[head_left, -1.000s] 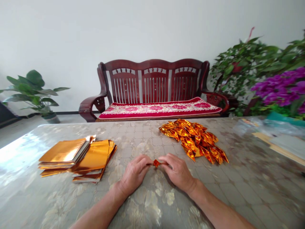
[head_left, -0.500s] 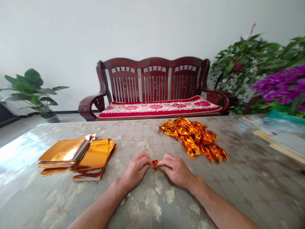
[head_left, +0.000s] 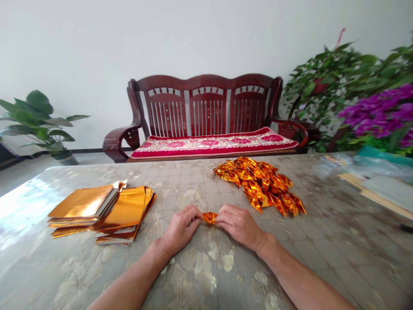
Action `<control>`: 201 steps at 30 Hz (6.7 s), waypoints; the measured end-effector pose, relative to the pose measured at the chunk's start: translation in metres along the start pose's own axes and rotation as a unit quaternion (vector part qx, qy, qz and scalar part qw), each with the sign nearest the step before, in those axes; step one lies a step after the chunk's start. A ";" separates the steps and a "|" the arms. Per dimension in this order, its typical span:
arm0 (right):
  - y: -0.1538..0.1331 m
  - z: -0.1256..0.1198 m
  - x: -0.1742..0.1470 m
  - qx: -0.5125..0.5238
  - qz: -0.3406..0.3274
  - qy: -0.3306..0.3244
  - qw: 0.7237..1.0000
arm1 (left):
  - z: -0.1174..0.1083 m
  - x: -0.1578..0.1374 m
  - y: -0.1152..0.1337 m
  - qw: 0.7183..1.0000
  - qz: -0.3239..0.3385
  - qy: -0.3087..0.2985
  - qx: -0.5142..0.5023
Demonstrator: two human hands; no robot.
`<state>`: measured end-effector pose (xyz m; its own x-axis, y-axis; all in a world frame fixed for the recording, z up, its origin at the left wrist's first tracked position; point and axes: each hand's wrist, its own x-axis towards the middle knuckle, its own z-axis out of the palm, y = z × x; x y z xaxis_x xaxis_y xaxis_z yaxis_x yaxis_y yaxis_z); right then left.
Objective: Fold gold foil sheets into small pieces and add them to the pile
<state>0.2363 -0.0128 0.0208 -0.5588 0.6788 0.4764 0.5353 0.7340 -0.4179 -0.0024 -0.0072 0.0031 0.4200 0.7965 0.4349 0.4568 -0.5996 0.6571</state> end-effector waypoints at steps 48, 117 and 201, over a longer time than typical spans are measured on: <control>0.002 0.025 -0.001 0.132 0.047 0.125 0.982 | 0.011 -0.001 0.005 0.991 -0.103 0.058 -0.057; -0.001 0.019 0.002 0.046 0.056 0.117 0.991 | 0.011 0.003 0.009 0.987 -0.119 0.099 -0.036; -0.011 0.023 0.016 0.102 0.127 0.110 0.981 | 0.009 0.015 0.008 0.973 -0.227 0.036 -0.005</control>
<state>0.2067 -0.0097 0.0154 -0.2628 0.8353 0.4829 0.4895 0.5467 -0.6793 0.0145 -0.0011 0.0094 0.1213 0.9828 0.1392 0.5741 -0.1839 0.7979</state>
